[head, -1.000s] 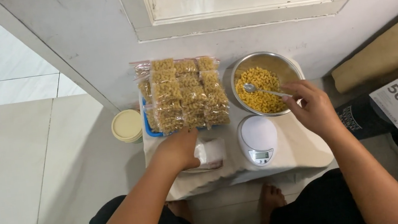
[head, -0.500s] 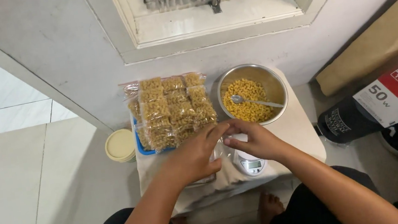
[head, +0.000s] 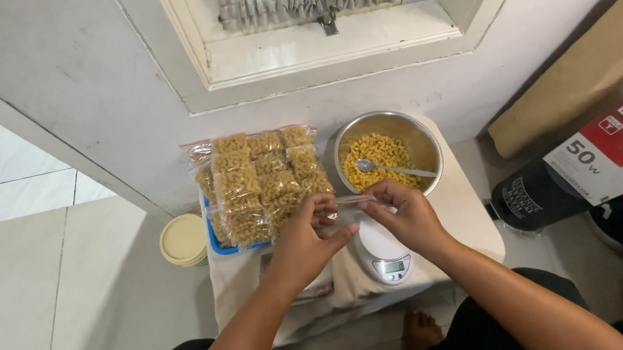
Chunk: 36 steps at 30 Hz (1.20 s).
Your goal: Packaging small portions of pasta into plastic bags using a spoon and a digital scale.
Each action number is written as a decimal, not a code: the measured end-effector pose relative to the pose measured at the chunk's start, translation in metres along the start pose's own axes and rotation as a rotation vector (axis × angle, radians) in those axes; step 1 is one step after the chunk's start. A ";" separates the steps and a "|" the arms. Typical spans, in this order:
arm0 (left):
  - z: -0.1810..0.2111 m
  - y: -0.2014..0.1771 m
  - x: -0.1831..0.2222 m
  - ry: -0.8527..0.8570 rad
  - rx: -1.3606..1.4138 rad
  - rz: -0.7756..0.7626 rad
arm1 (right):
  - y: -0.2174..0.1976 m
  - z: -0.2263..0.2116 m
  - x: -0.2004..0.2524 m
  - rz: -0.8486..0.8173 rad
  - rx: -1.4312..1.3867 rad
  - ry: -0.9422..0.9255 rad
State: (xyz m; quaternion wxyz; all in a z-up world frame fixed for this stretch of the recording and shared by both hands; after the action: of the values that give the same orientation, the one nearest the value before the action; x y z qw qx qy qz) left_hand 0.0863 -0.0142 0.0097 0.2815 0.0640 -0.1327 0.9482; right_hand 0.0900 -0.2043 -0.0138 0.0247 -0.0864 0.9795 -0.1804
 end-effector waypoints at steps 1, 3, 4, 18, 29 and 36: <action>-0.001 0.004 -0.001 0.002 -0.001 0.000 | 0.002 -0.006 0.001 0.002 0.001 -0.002; -0.005 0.011 -0.001 -0.021 0.019 0.018 | -0.003 -0.033 0.007 0.126 0.178 -0.130; -0.006 0.015 -0.004 -0.020 0.018 0.018 | -0.001 -0.030 0.007 0.127 0.178 -0.130; 0.010 0.019 0.001 0.081 0.039 0.144 | 0.014 -0.067 0.022 0.161 0.389 -0.538; 0.000 0.019 -0.004 0.142 0.260 0.042 | 0.006 -0.044 0.014 0.147 0.127 -0.310; 0.008 0.015 -0.001 0.089 0.115 0.070 | 0.002 -0.037 0.012 0.148 -0.002 -0.193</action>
State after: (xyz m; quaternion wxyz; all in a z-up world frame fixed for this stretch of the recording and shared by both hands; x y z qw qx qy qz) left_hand 0.0794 -0.0296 0.0141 0.2497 0.0333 -0.0673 0.9654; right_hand 0.0753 -0.1918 0.0198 0.1321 -0.0309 0.9764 -0.1681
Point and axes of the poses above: each hand's wrist, its own x-axis away from the middle knuckle, its own y-axis out of the palm, z = x × y, the point moved 9 cm from there along -x, towards the middle knuckle, and after that the axes turned 10 degrees about -z, right-handed, at the moved point
